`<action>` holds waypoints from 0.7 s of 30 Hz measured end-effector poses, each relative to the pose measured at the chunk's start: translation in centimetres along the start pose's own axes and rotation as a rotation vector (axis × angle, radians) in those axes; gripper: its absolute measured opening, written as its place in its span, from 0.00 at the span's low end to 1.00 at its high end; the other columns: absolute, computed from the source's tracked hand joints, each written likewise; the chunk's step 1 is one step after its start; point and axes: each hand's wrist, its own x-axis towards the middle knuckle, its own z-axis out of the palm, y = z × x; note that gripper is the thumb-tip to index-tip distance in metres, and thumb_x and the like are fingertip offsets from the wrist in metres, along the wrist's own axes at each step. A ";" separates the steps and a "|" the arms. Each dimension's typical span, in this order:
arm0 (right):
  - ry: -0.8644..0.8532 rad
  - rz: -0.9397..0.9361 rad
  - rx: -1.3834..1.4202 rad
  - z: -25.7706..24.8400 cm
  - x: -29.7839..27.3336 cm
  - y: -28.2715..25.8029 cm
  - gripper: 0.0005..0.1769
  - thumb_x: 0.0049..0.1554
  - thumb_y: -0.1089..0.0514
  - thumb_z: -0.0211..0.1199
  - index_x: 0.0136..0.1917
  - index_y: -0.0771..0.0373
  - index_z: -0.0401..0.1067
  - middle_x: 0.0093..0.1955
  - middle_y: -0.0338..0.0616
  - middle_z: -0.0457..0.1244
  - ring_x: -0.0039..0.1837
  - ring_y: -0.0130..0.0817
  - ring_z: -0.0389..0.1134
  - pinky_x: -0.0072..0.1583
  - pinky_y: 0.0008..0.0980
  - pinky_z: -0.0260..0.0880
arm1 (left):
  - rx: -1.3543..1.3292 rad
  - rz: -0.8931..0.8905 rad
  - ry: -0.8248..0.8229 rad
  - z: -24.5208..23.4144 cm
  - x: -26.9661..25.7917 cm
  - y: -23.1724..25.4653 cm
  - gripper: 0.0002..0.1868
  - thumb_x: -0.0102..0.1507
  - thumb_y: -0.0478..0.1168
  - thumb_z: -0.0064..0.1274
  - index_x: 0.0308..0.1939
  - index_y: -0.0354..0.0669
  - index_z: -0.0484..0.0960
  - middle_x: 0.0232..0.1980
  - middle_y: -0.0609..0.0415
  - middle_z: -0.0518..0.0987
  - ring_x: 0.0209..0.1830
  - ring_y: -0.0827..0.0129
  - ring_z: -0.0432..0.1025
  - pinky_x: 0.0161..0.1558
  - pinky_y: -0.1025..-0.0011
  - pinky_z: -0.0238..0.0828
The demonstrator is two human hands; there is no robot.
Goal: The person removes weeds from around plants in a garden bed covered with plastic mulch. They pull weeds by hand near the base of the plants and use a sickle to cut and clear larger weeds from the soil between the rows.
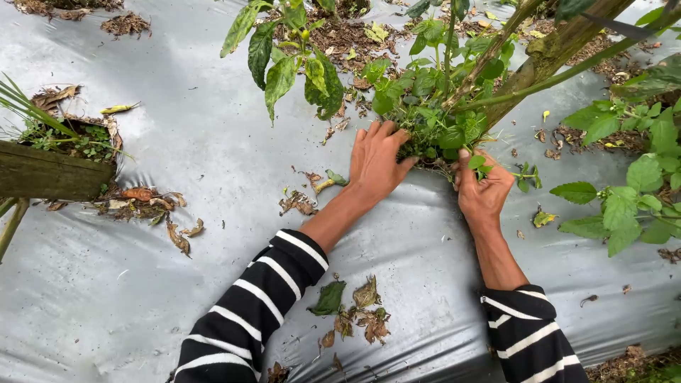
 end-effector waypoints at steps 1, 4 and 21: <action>-0.002 -0.003 -0.003 -0.2 -0.3 0.0 0.20 0.71 0.66 0.62 0.35 0.66 0.75 0.26 0.47 0.61 0.28 0.28 0.60 0.37 0.28 0.65 | -0.003 -0.001 0.004 0.5 0.0 -0.4 0.17 0.53 0.43 0.70 0.43 0.46 0.84 0.41 0.55 0.75 0.43 0.64 0.69 0.45 0.64 0.59; 0.058 -0.058 -0.003 -1.0 -0.6 0.0 0.20 0.72 0.65 0.60 0.37 0.68 0.74 0.26 0.48 0.61 0.29 0.28 0.61 0.36 0.29 0.64 | -0.095 -0.030 0.060 0.6 0.5 -1.0 0.05 0.58 0.37 0.64 0.32 0.47 0.83 0.32 0.55 0.80 0.38 0.62 0.77 0.47 0.63 0.69; -0.157 0.068 -0.641 -0.9 0.2 -3.7 0.34 0.56 0.43 0.78 0.58 0.77 0.75 0.50 0.72 0.66 0.53 0.74 0.69 0.51 0.69 0.69 | -0.888 -0.244 0.301 -1.0 1.2 -0.7 0.11 0.57 0.34 0.69 0.43 0.38 0.87 0.35 0.42 0.85 0.36 0.61 0.82 0.33 0.71 0.80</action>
